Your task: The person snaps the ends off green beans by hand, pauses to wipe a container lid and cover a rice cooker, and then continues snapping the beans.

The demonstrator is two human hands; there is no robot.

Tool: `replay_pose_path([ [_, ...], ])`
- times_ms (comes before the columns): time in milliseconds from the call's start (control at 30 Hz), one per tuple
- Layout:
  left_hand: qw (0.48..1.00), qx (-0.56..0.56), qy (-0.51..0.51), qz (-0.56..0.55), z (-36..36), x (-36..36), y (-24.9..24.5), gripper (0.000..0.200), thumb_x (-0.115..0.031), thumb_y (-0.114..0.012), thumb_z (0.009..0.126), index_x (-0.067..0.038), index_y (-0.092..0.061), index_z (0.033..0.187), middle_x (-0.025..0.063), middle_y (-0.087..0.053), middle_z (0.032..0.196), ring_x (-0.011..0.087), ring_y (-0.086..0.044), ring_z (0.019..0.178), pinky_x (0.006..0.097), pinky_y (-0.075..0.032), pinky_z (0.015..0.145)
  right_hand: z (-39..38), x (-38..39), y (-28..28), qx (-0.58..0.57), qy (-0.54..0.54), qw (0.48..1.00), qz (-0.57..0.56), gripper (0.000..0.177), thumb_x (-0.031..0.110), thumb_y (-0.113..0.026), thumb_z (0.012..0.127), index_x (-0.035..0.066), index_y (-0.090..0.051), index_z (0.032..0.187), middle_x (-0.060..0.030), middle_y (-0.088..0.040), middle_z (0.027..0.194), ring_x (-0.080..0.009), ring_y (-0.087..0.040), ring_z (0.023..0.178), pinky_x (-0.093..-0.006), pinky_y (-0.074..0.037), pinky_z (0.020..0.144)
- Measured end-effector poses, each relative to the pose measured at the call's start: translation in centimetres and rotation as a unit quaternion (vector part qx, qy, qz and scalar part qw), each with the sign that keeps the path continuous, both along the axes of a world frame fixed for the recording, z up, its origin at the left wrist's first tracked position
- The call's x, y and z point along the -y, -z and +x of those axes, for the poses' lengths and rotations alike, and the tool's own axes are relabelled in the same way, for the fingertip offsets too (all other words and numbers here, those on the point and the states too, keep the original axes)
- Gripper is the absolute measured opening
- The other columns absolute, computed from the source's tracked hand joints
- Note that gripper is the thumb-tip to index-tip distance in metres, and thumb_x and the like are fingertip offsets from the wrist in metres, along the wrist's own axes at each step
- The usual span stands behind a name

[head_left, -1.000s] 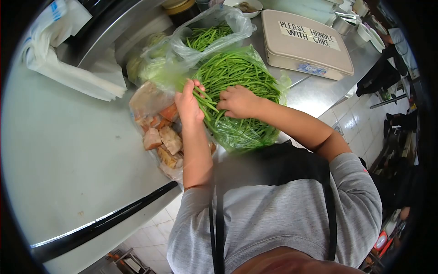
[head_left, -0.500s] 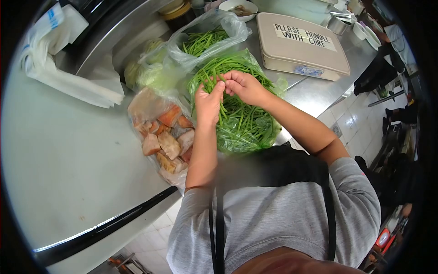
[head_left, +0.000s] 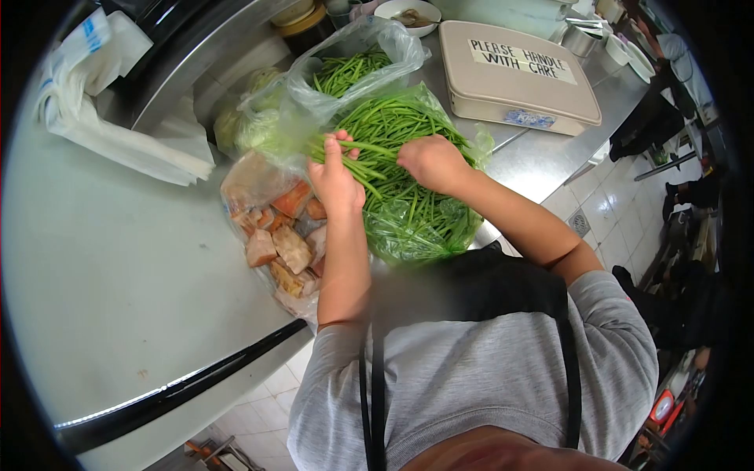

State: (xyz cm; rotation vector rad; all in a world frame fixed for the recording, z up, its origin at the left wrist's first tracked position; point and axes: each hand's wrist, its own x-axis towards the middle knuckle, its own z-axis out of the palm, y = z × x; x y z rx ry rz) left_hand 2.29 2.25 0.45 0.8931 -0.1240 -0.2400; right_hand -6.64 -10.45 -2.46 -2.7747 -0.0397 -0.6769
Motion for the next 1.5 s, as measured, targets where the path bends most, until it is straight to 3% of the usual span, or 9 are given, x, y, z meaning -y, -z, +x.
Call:
replay_pose_path([
  [133,0.978,-0.151,0.118,-0.079,-0.3,-0.5,-0.9,0.011,-0.017,-0.045,0.084,-0.007,-0.043,0.086,0.0032,-0.046,0.072,0.0112,-0.041,0.056,0.0268,-0.038,0.051,-1.4,-1.9,-2.3,-0.046,-0.171,0.984,-0.031,0.007,0.017,-0.053,0.069,0.010,-0.050,0.066,-0.0048,-0.050,0.063,-0.0210,-0.051,0.068,-0.0324,-0.038,0.062],
  [333,0.958,-0.156,0.216,-0.107,0.7,-1.1,1.2,0.011,-0.018,-0.045,0.084,-0.008,-0.041,0.084,0.0003,-0.040,0.065,0.0097,-0.036,0.051,0.0243,-0.034,0.049,-0.1,-1.3,-3.5,0.122,-0.089,0.967,0.204,0.010,0.013,-0.049,0.076,0.005,-0.049,0.070,-0.0092,-0.048,0.062,-0.0250,-0.051,0.062,-0.0343,-0.040,0.057],
  [533,0.972,-0.127,0.179,-0.089,0.1,-0.6,0.3,0.012,-0.016,-0.047,0.083,-0.005,-0.043,0.081,0.0011,-0.040,0.062,0.0101,-0.037,0.050,0.0256,-0.035,0.048,-0.1,-1.7,-3.3,0.038,-0.042,0.924,0.379,0.017,0.017,-0.042,0.082,0.003,-0.047,0.073,-0.0108,-0.047,0.059,-0.0258,-0.048,0.058,-0.0329,-0.039,0.055],
  [633,0.969,-0.143,0.167,-0.113,1.4,-1.8,1.2,0.012,-0.016,-0.047,0.083,-0.006,-0.043,0.081,0.0012,-0.041,0.062,0.0096,-0.037,0.049,0.0231,-0.033,0.044,0.0,0.2,-3.7,0.059,-0.027,0.794,0.604,0.020,0.019,-0.041,0.083,0.002,-0.045,0.075,-0.0097,-0.048,0.059,-0.0252,-0.048,0.057,-0.0324,-0.040,0.055],
  [733,0.987,-0.107,0.117,0.003,1.3,-2.5,1.2,0.012,-0.016,-0.046,0.083,-0.005,-0.043,0.084,0.0012,-0.041,0.063,0.0088,-0.036,0.047,0.0214,-0.031,0.040,1.0,4.3,-3.9,0.089,-0.056,0.809,0.578,0.016,0.018,-0.046,0.080,0.003,-0.048,0.082,-0.0095,-0.051,0.063,-0.0241,-0.051,0.060,-0.0315,-0.042,0.058],
  [867,0.977,-0.033,0.148,0.148,-0.7,-1.4,0.4,0.013,-0.014,-0.049,0.081,-0.003,-0.043,0.085,0.0016,-0.042,0.061,0.0085,-0.038,0.045,0.0209,-0.031,0.038,1.0,2.7,-5.0,0.036,0.033,0.969,0.242,0.019,0.018,-0.053,0.074,0.008,-0.053,0.090,-0.0099,-0.054,0.069,-0.0241,-0.054,0.068,-0.0329,-0.043,0.063],
  [1167,0.947,0.002,0.246,0.206,-1.0,-1.4,0.4,0.011,-0.014,-0.051,0.079,-0.006,-0.045,0.085,0.0009,-0.044,0.062,0.0076,-0.039,0.045,0.0200,-0.031,0.038,1.8,1.6,-4.4,0.015,-0.113,0.991,0.066,0.014,0.020,-0.054,0.072,0.007,-0.052,0.070,-0.0099,-0.053,0.068,-0.0287,-0.052,0.064,-0.0378,-0.041,0.057],
  [1367,0.951,-0.009,0.275,0.141,-1.2,-1.4,0.2,0.011,-0.013,-0.050,0.080,-0.004,-0.047,0.086,0.0014,-0.045,0.061,0.0072,-0.040,0.046,0.0189,-0.032,0.039,1.3,-0.1,-4.5,-0.090,-0.149,0.837,0.520,0.014,0.010,-0.043,0.076,0.004,-0.044,0.063,-0.0026,-0.046,0.058,-0.0126,-0.044,0.052,-0.0248,-0.036,0.050],
  [1500,0.959,0.053,0.235,0.153,-1.2,-1.0,-0.2,0.010,-0.013,-0.049,0.081,-0.005,-0.045,0.086,0.0016,-0.044,0.063,0.0081,-0.040,0.047,0.0199,-0.032,0.040,1.6,-0.9,-4.5,-0.083,-0.160,0.738,0.650,0.014,0.008,-0.041,0.075,0.005,-0.042,0.062,0.0007,-0.044,0.057,-0.0077,-0.041,0.051,-0.0215,-0.034,0.048],
])
